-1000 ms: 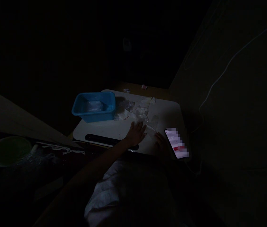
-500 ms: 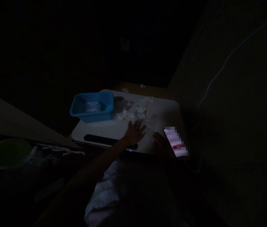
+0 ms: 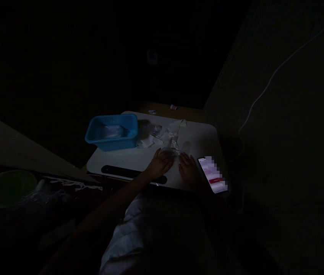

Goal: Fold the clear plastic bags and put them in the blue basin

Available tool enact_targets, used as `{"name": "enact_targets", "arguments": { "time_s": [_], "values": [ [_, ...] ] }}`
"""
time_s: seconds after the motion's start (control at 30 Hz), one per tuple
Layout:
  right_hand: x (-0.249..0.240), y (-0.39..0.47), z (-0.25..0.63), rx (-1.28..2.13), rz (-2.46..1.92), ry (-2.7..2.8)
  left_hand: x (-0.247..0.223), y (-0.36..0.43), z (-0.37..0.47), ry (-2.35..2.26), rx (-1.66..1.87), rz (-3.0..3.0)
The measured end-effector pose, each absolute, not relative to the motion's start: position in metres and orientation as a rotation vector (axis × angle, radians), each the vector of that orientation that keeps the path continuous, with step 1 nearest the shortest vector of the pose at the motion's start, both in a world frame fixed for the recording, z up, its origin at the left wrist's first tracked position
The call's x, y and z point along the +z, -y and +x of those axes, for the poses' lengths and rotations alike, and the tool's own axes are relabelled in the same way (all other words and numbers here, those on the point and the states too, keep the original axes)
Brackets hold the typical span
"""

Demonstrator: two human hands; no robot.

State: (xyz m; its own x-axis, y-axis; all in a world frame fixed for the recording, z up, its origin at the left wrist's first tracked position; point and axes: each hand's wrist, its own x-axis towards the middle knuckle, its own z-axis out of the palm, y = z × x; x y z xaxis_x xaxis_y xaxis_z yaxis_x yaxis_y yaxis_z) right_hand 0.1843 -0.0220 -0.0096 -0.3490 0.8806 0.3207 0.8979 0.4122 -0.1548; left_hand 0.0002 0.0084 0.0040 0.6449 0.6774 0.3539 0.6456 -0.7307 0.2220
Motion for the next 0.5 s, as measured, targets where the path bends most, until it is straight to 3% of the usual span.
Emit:
{"name": "enact_targets", "arguments": {
  "time_s": [0.23, 0.5],
  "values": [
    [-0.014, 0.024, 0.186, -0.066, -1.507, 2.326, 0.000, -0.013, -0.018, -1.468, 1.012, 2.488],
    [-0.011, 0.025, 0.185, -0.063, -1.523, 2.330, -0.006, -0.024, -0.014, -1.438, 0.741, 2.578]
  ]
}}
